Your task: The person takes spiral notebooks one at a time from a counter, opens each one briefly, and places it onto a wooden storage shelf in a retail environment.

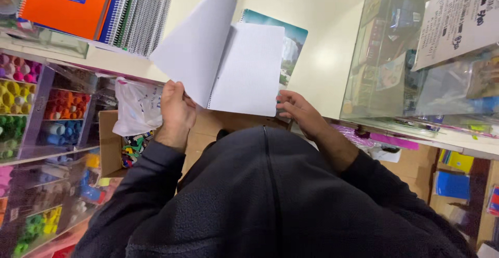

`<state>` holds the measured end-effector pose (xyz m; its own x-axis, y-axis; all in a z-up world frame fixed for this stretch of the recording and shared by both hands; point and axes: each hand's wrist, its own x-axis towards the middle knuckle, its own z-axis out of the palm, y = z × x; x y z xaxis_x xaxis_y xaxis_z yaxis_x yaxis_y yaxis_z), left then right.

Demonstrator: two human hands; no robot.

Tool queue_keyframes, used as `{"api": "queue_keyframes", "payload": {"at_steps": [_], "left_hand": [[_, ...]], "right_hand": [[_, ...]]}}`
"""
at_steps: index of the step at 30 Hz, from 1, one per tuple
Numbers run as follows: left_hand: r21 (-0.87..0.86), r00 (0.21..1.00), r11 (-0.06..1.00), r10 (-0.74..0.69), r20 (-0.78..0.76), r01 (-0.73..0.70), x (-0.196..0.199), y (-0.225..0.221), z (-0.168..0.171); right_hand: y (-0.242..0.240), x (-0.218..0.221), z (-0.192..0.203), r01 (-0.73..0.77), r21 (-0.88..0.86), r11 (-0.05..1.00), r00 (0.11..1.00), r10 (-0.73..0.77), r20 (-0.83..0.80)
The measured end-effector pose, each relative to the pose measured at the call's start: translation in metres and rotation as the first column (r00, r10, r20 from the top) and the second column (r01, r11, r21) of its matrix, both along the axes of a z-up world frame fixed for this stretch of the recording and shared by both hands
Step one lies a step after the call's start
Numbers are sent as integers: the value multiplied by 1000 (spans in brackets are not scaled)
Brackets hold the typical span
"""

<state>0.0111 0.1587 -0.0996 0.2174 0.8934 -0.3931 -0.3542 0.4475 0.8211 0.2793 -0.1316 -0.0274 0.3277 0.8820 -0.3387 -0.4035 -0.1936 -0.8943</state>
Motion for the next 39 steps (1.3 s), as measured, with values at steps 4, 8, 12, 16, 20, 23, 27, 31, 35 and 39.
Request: {"api": "queue_keyframes", "payload": {"at_steps": [4,8,12,16,20,23,27,31,35,39], "left_hand": [[-70,997,997,50,59,-46,-5,-11,-1],[28,995,996,-87,40,86,1,-25,14],[106,945,942,-308,-113,320,14,-50,77],[206,720,821,-312,-620,533,2,-28,58],[-118,224,610,-454,-862,784,3,-18,61],[-92,249,544,-520,-817,834,9,-15,84],[-206,137,433,-638,-757,878,21,-2,123],[-250,-42,285,-579,-814,925,42,19,97],[-77,-8,93,-585,-811,993,21,-6,167],[100,190,163,-789,-585,982,-8,-35,191]], "right_hand": [[-2,2,-6,-3,-1,1000,1000,3,-3],[-3,-2,-9,33,-21,999,999,-34,-24],[-3,-9,-22,126,-66,990,988,-131,-80],[-3,-20,-14,182,-40,983,981,-184,-65],[2,-44,17,257,-70,964,965,-260,-44],[3,-67,27,305,-107,946,952,-303,34],[6,-99,28,362,-124,924,932,-354,82],[12,-146,63,413,-123,903,907,-395,144],[-9,-172,30,531,-102,841,843,-513,162],[-49,-199,-17,565,11,825,814,-560,157]]}}
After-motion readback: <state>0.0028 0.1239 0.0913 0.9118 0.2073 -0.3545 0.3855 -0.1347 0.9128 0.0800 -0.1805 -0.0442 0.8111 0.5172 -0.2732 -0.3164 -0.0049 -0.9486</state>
